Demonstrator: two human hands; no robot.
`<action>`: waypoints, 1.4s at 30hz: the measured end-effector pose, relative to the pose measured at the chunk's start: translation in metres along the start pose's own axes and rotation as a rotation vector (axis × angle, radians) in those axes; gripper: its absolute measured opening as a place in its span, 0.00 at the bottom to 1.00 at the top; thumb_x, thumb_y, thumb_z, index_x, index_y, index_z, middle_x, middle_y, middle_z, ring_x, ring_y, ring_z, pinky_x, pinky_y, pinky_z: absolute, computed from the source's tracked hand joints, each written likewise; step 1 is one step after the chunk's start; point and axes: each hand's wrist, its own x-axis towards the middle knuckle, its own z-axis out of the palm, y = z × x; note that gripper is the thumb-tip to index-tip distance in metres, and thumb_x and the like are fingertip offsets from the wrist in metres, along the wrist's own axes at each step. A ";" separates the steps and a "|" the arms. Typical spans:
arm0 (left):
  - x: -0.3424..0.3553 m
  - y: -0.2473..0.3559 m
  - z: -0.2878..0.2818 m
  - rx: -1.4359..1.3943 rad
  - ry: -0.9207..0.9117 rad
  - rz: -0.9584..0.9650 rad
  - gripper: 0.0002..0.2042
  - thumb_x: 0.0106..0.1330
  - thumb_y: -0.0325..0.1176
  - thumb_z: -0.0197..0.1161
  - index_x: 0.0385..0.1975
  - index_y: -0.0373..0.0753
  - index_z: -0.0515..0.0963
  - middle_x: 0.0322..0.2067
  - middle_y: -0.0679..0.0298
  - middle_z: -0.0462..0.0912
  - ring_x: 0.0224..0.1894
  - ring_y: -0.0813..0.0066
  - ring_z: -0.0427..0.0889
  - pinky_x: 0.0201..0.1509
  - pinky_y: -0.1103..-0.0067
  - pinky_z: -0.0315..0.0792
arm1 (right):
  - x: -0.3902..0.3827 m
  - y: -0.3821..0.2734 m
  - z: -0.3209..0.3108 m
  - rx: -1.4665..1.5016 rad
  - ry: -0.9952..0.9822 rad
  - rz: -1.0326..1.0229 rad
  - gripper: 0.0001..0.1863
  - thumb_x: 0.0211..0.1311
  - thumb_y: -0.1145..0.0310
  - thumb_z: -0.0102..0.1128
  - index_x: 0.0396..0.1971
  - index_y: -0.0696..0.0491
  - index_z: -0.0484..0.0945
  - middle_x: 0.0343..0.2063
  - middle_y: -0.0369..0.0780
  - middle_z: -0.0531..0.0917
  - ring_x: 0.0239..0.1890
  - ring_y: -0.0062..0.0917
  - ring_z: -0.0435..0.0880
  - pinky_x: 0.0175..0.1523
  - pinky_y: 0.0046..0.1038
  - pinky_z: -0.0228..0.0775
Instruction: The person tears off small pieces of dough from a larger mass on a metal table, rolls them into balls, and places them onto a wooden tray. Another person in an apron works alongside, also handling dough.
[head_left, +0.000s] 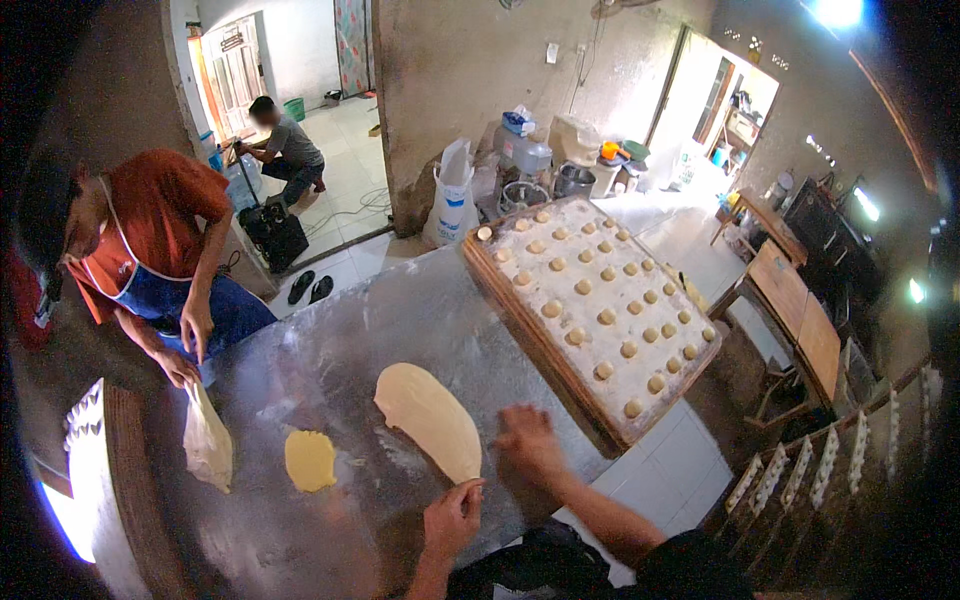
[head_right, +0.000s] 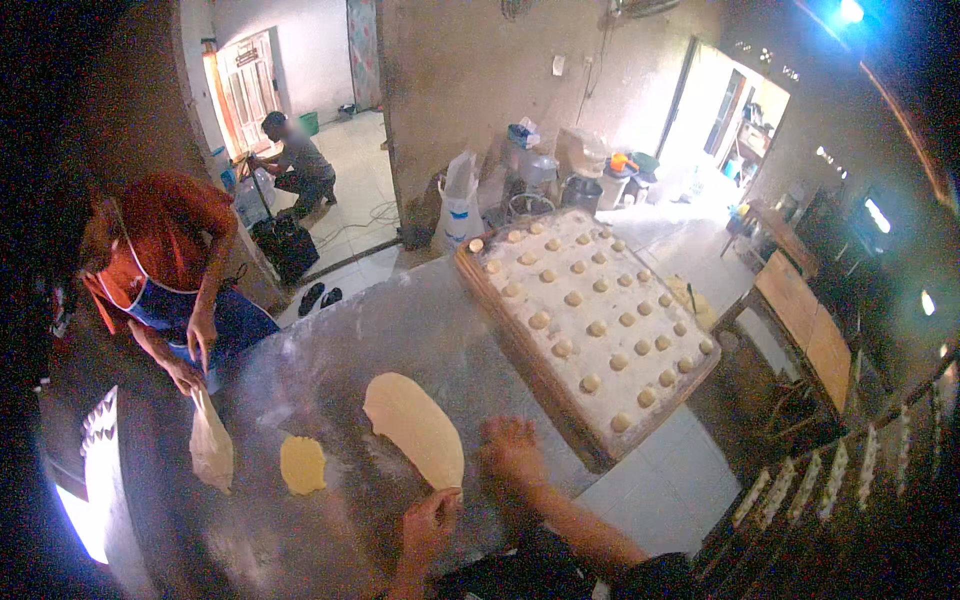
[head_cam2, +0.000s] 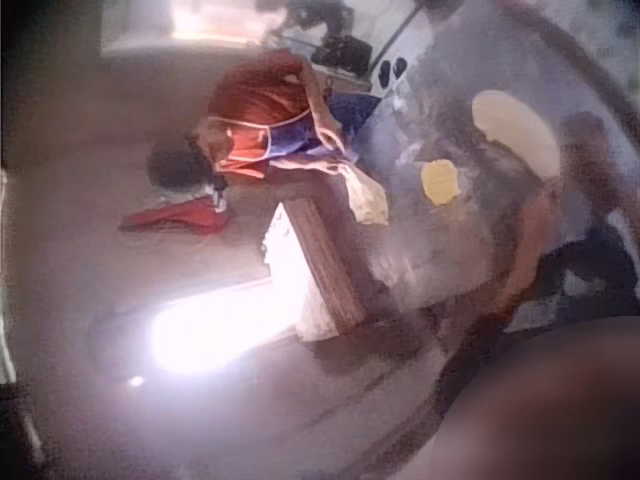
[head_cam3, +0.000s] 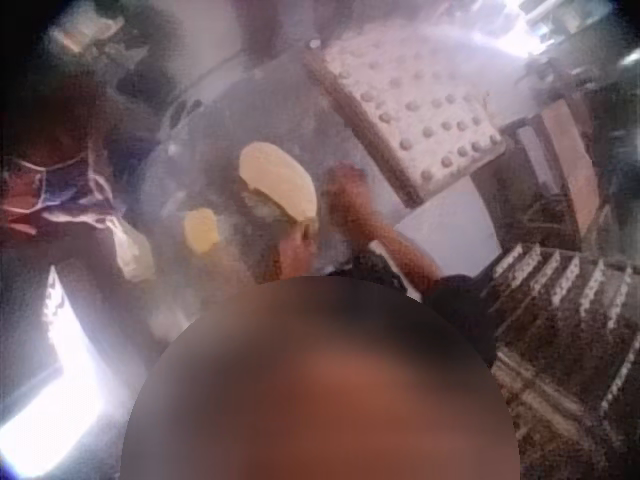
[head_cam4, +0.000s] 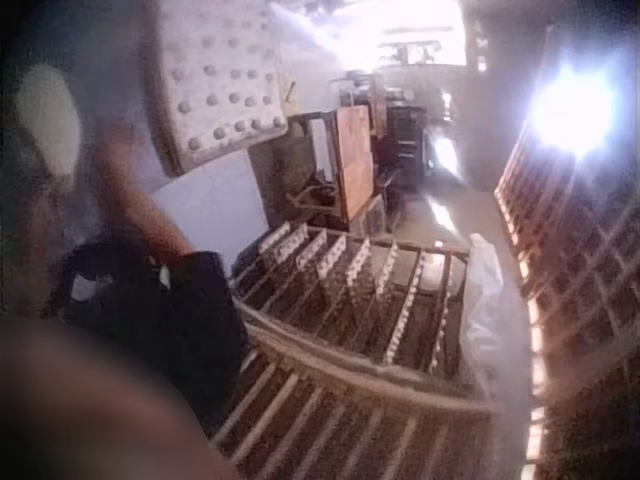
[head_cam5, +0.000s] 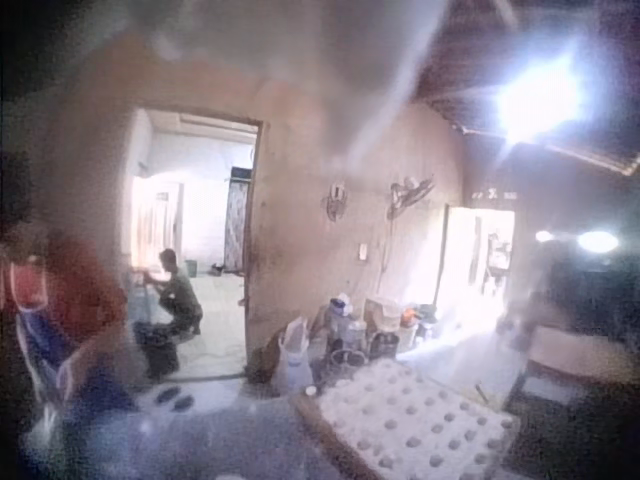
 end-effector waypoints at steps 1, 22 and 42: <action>0.003 0.002 0.008 0.038 0.010 0.100 0.11 0.76 0.39 0.57 0.49 0.45 0.84 0.36 0.61 0.90 0.36 0.64 0.90 0.41 0.69 0.83 | -0.002 -0.029 0.009 -0.046 0.014 -0.031 0.29 0.70 0.61 0.55 0.69 0.53 0.68 0.70 0.52 0.67 0.73 0.48 0.63 0.78 0.49 0.47; 0.080 0.018 0.036 -0.017 -0.178 0.139 0.17 0.80 0.49 0.46 0.43 0.42 0.75 0.31 0.48 0.87 0.33 0.42 0.86 0.36 0.48 0.77 | -0.019 -0.091 -0.042 0.541 0.313 0.408 0.08 0.71 0.67 0.55 0.32 0.55 0.75 0.30 0.46 0.82 0.31 0.50 0.81 0.36 0.48 0.71; 0.103 -0.028 -0.016 0.530 -0.025 -0.187 0.17 0.67 0.50 0.66 0.38 0.42 0.80 0.38 0.56 0.85 0.42 0.50 0.86 0.44 0.59 0.78 | 0.000 -0.031 0.039 0.088 0.248 0.154 0.25 0.71 0.55 0.55 0.62 0.54 0.75 0.65 0.55 0.72 0.67 0.53 0.68 0.73 0.56 0.54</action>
